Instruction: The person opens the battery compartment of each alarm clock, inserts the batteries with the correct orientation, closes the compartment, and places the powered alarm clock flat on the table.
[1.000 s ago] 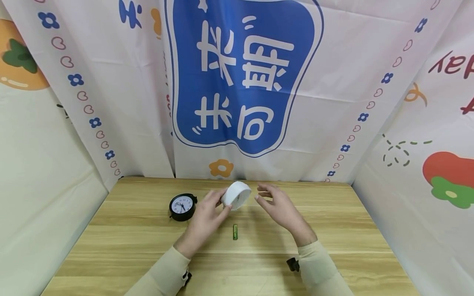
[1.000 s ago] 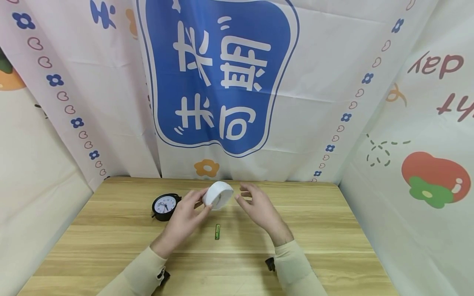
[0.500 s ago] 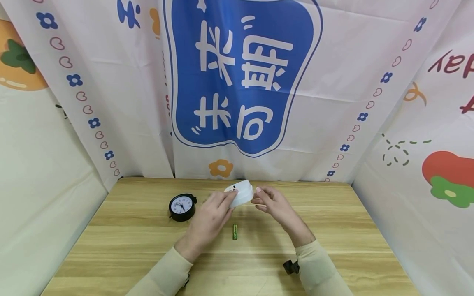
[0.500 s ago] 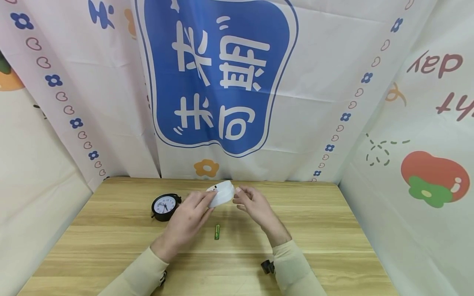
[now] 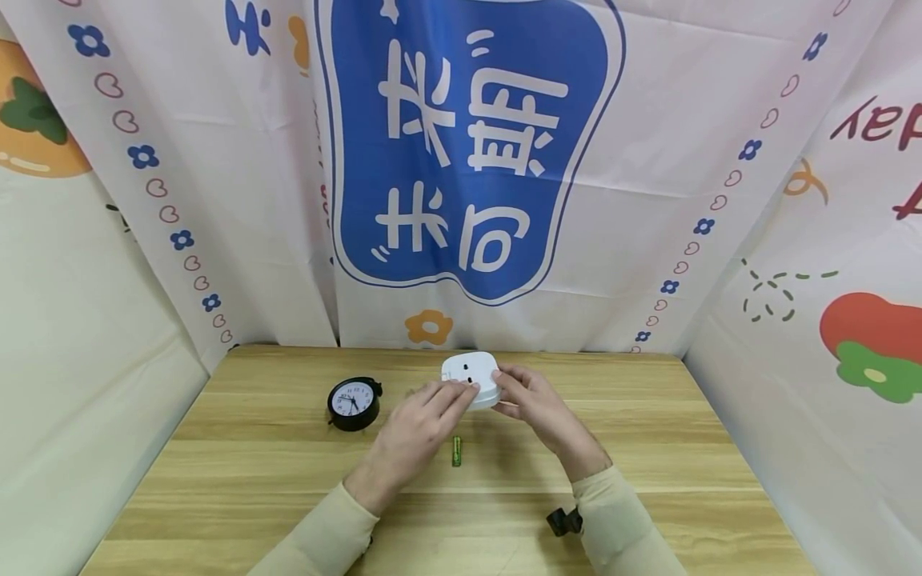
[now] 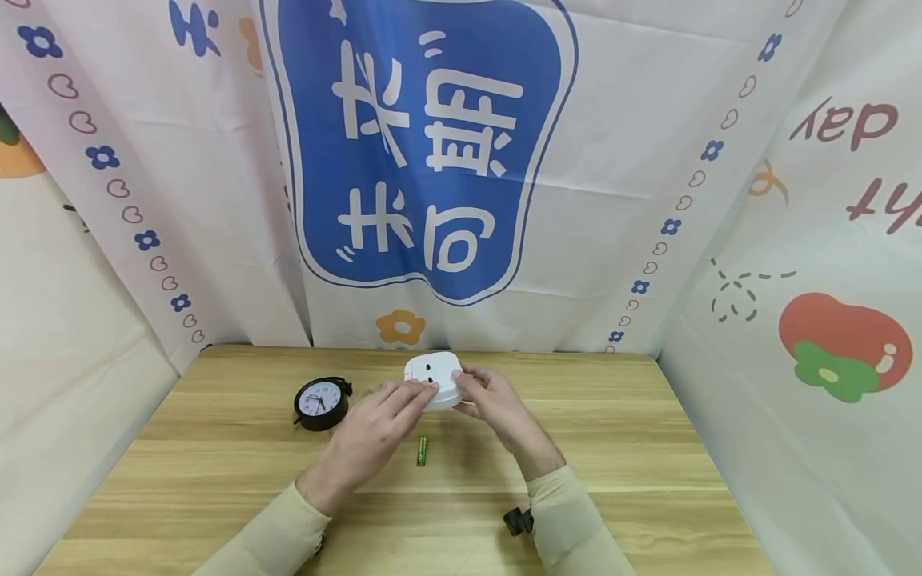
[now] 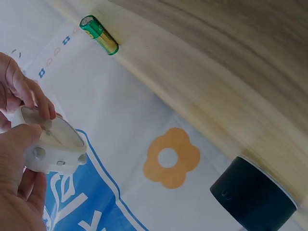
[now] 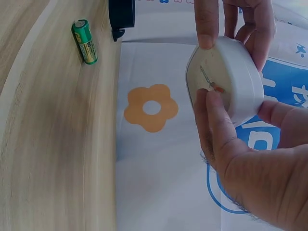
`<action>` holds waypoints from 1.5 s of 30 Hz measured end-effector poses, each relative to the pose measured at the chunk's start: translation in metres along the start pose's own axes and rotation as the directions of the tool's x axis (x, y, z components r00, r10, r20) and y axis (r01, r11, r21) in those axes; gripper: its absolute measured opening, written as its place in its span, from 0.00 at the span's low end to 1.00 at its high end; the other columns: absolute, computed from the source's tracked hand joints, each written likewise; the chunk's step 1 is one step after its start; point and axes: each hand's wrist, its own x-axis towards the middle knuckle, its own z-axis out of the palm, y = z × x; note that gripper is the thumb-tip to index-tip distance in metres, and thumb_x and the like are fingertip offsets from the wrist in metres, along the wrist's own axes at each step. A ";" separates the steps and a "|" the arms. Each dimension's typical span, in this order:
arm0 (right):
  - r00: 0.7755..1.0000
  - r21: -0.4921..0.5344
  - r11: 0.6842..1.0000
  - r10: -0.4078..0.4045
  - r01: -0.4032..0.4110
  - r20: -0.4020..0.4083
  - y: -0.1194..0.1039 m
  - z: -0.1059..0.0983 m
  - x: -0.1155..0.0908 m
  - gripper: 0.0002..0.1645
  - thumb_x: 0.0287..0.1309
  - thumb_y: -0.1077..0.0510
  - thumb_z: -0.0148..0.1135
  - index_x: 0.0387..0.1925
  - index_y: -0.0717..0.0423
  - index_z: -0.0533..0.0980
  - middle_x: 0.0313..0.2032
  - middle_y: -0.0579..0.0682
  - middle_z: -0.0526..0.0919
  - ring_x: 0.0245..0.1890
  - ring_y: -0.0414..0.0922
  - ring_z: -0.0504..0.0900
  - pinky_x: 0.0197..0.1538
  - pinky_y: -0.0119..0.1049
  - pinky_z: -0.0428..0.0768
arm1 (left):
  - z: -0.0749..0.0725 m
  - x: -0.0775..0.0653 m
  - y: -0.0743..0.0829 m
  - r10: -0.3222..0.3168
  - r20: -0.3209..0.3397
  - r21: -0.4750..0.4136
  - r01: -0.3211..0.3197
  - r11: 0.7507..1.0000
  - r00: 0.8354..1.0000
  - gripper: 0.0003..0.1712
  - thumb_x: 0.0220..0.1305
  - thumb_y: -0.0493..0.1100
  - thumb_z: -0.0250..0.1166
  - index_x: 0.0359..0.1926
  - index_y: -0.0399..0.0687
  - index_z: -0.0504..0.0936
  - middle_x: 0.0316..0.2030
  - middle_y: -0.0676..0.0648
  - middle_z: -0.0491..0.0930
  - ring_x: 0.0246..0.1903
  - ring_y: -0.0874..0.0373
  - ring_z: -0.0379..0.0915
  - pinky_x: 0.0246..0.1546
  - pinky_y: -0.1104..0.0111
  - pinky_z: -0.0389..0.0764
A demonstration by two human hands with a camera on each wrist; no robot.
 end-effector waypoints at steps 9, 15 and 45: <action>1.000 0.036 0.999 0.001 -0.001 -0.017 0.000 -0.003 0.002 0.38 0.90 0.54 0.58 0.87 0.73 0.65 0.79 0.73 0.79 0.65 0.48 0.91 0.70 0.38 0.94 | 0.000 -0.002 -0.002 -0.012 0.027 -0.103 0.015 0.995 1.000 0.37 0.65 0.33 0.86 0.74 0.49 0.87 0.63 0.48 0.90 0.63 0.51 0.89 0.62 0.58 0.98; 0.998 0.010 1.000 -0.005 0.005 -0.055 0.000 -0.007 0.001 0.39 0.87 0.56 0.61 0.87 0.72 0.67 0.78 0.74 0.80 0.63 0.46 0.90 0.64 0.34 0.95 | -0.002 -0.002 -0.005 -0.081 0.065 -0.250 0.095 0.963 0.995 0.33 0.71 0.41 0.85 0.74 0.50 0.87 0.64 0.48 0.90 0.65 0.50 0.90 0.67 0.57 0.96; 0.982 -0.155 0.987 -0.013 0.043 0.189 0.002 -0.015 -0.003 0.39 0.83 0.56 0.63 0.83 0.75 0.70 0.73 0.74 0.83 0.58 0.44 0.91 0.67 0.45 0.97 | 0.002 0.000 -0.052 0.073 0.462 -0.517 0.201 0.832 0.884 0.61 0.71 0.53 0.86 0.95 0.57 0.62 0.94 0.52 0.62 0.91 0.47 0.66 0.89 0.49 0.76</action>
